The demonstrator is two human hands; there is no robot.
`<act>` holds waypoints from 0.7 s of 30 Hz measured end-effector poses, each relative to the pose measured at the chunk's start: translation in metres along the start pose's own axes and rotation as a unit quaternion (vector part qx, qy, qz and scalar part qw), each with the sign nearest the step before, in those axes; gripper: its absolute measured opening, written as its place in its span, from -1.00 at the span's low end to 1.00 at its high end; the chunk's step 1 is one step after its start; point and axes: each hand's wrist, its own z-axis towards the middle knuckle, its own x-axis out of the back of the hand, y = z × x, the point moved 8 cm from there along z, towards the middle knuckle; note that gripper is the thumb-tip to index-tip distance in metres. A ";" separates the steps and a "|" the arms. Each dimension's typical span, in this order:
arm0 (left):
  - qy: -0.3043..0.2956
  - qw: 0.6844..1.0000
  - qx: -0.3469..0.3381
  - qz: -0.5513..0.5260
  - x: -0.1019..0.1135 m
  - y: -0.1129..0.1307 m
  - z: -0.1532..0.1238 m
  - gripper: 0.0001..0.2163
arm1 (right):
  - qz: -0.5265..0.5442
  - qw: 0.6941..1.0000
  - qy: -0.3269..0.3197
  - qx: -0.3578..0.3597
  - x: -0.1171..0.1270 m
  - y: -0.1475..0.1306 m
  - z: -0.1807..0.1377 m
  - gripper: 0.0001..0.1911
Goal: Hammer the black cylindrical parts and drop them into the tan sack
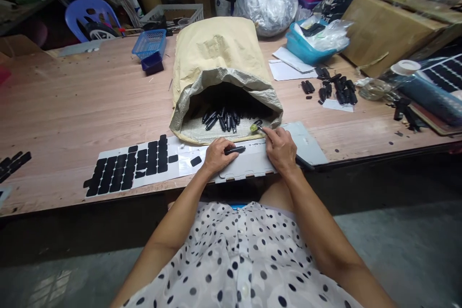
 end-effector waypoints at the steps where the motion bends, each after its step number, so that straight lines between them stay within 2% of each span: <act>1: 0.000 1.000 -0.002 -0.003 0.000 0.001 0.000 -0.88 | 0.022 1.000 0.010 0.002 0.006 -0.003 -0.003 -0.61; 4: 0.001 1.000 0.000 -0.016 0.000 0.001 0.000 -0.89 | 0.105 0.994 0.012 0.029 0.022 -0.021 -0.016 -0.60; 7: 0.001 0.999 0.004 -0.032 -0.001 0.000 -0.001 -0.91 | 0.196 0.978 -0.028 0.066 0.027 -0.043 -0.032 -0.61; 10: 0.001 0.999 0.003 -0.045 -0.001 0.000 -0.001 -0.92 | 0.238 0.966 -0.062 0.080 0.026 -0.055 -0.043 -0.62; 15: 0.000 0.998 0.009 -0.056 -0.002 -0.003 0.001 -0.94 | 0.224 0.969 -0.066 0.083 0.026 -0.060 -0.048 -0.59; 21: 0.005 0.998 0.008 -0.063 -0.003 -0.003 0.003 -0.95 | 0.137 0.982 -0.053 0.119 0.026 -0.066 -0.052 -0.60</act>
